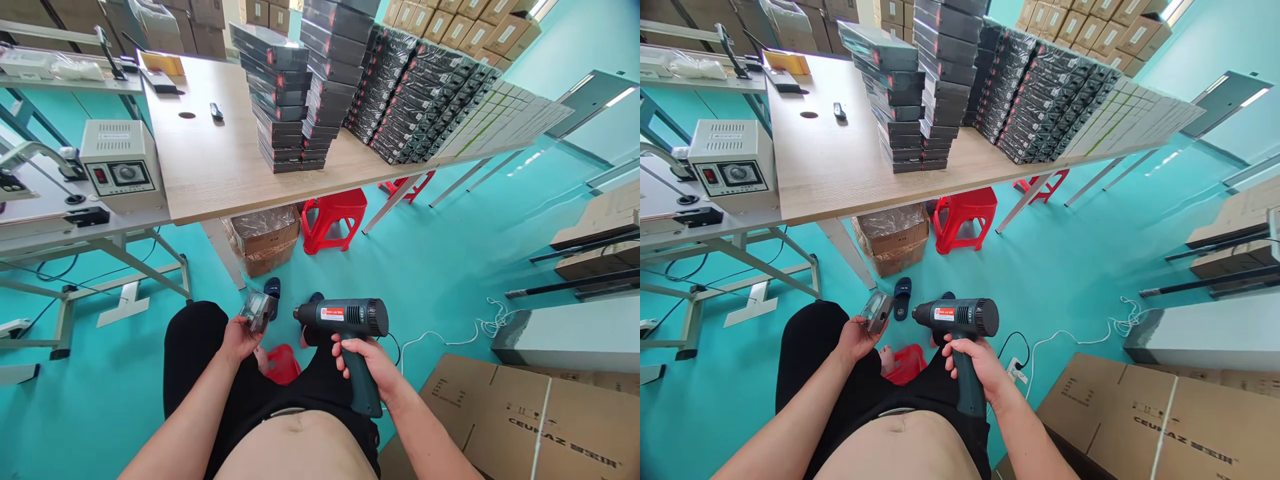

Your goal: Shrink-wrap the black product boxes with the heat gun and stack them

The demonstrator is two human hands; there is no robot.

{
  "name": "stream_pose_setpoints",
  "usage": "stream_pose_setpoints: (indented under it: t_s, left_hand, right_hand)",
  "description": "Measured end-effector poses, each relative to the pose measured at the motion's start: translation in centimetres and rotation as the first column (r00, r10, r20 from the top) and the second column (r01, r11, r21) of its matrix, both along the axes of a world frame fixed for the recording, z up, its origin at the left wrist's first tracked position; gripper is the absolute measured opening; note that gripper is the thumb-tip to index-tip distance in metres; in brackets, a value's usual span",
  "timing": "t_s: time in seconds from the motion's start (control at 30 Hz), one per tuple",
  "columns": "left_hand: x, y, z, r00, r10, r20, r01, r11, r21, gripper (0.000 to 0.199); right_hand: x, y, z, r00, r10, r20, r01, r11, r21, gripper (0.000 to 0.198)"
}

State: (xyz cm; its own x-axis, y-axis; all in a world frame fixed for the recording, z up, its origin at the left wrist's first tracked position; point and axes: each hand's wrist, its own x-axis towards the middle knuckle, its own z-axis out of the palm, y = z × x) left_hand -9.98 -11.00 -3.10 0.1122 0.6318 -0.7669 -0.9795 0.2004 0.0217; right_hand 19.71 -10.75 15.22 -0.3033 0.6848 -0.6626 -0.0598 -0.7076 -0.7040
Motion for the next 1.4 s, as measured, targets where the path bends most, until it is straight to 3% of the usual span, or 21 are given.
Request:
stream_pose_setpoints:
  t_s: [0.27, 0.43, 0.57, 0.9, 1.2, 1.3, 1.4]
  left_hand:
    - [0.6, -0.2, 0.4, 0.984, -0.116, -0.132, 0.123, 0.992, 0.039, 0.043]
    - [0.9, 0.0, 0.7, 0.975, -0.066, -0.21, 0.074, 0.997, 0.031, 0.033]
    - [1.2, 0.0, 1.2, 0.966, -0.122, -0.229, 0.123, 0.992, -0.009, 0.023]
    - [2.1, -0.6, 1.0, 0.915, -0.261, -0.309, 0.265, 0.964, -0.029, 0.016]
    - [2.1, -0.7, -0.2, 0.838, -0.355, -0.414, 0.38, 0.925, -0.023, 0.012]
    - [2.3, -0.7, 0.1, 0.794, -0.344, -0.502, 0.395, 0.919, -0.004, 0.013]
    - [2.5, -0.8, 0.7, 0.745, -0.259, -0.615, 0.369, 0.928, 0.057, 0.029]
  right_hand:
    - [0.5, -0.1, 1.2, 0.998, 0.067, 0.009, -0.067, 0.997, 0.033, 0.027]
    - [1.7, -0.8, 1.9, 0.984, 0.18, -0.014, -0.18, 0.983, 0.029, 0.028]
    - [1.1, -1.3, 2.1, 0.97, 0.236, -0.06, -0.235, 0.972, 0.01, 0.029]
    - [-1.9, 1.6, 3.3, 0.991, 0.09, -0.097, -0.078, 0.989, 0.122, 0.026]
    - [-1.3, 1.9, 3.5, 0.989, 0.116, -0.088, -0.107, 0.989, 0.101, 0.026]
    - [-0.9, 2.0, 3.3, 0.99, 0.11, -0.084, -0.101, 0.989, 0.107, 0.026]
    - [0.3, 2.2, 3.1, 0.992, 0.107, -0.059, -0.1, 0.989, 0.113, 0.027]
